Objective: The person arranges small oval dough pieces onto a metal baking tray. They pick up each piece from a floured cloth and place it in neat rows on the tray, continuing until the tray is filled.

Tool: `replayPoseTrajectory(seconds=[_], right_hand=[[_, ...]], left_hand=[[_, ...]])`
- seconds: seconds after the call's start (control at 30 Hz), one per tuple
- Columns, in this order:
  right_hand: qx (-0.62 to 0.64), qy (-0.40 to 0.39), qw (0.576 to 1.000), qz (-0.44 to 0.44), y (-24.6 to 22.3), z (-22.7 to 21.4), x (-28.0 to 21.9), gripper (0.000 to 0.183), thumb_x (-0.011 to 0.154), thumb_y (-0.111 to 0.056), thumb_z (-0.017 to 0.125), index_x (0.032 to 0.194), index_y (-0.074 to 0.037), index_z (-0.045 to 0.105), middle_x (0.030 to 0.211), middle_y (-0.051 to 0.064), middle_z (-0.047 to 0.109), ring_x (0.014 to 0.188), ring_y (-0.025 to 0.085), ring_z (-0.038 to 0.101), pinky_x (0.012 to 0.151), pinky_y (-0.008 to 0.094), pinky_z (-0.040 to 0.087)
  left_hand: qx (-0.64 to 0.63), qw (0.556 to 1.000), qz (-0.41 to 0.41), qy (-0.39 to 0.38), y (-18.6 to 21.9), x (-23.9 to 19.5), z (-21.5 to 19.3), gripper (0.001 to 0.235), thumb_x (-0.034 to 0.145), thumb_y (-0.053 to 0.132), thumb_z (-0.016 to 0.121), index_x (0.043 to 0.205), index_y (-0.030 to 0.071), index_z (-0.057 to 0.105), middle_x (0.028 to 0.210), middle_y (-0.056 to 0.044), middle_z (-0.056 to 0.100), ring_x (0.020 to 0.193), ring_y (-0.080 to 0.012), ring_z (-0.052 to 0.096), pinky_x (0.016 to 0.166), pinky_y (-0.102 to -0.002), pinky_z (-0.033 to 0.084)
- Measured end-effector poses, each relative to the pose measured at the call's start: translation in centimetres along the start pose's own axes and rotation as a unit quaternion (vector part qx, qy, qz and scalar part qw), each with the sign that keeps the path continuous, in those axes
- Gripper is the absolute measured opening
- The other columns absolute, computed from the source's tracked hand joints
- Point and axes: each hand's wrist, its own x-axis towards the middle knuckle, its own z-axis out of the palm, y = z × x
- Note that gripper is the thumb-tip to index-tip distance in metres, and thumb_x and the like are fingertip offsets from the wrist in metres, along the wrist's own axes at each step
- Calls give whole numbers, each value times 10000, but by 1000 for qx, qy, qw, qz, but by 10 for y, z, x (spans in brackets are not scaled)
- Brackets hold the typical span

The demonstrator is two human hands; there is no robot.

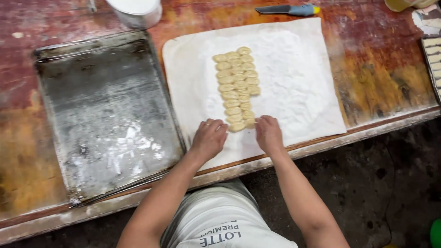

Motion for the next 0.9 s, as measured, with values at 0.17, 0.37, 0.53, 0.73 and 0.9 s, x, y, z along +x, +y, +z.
replayPoseTrajectory(seconds=[0.17, 0.37, 0.53, 0.73, 0.9], right_hand=[[2, -21, 995, -94, 18, 28, -4, 91, 891, -243, 692, 950, -185, 730, 1066, 8, 658, 1027, 248, 631, 826, 341, 530], [10, -63, 991, -119, 16, 9, -2, 68, 875, -235, 726, 910, -179, 744, 1039, -11, 667, 1018, 219, 609, 808, 330, 507], [155, -101, 979, -84, 21, 2, 11, 65, 855, -171, 740, 916, -150, 736, 995, 56, 680, 972, 307, 641, 807, 356, 549], [275, -224, 935, -12, -108, -37, 24, 308, 784, -113, 800, 1066, -30, 706, 967, 179, 663, 888, 367, 690, 804, 414, 572], [289, -365, 881, -82, -248, -14, 19, 343, 861, -154, 686, 1196, -109, 627, 1059, 190, 723, 996, 449, 674, 854, 524, 568]], left_hand=[[40, 997, -3, -62, 32, 12, 74, 208, 827, 242, 657, 1001, 129, 659, 951, -62, 578, 932, -291, 583, 763, -407, 445], [55, 992, -58, -95, 35, 8, 84, 91, 882, 214, 631, 904, 135, 668, 931, -48, 586, 936, -280, 558, 771, -401, 425], [-47, 973, -174, -146, 39, 16, 25, 67, 884, 199, 637, 893, 149, 681, 971, -14, 591, 981, -257, 566, 819, -368, 448], [-301, 851, -430, -9, -9, -67, -94, 267, 752, 75, 754, 1006, 95, 678, 915, -161, 650, 890, -378, 658, 745, -418, 531], [-197, 831, -512, -91, -50, -125, -193, 254, 834, 238, 685, 1084, 206, 657, 959, -62, 754, 946, -305, 698, 819, -405, 536]])
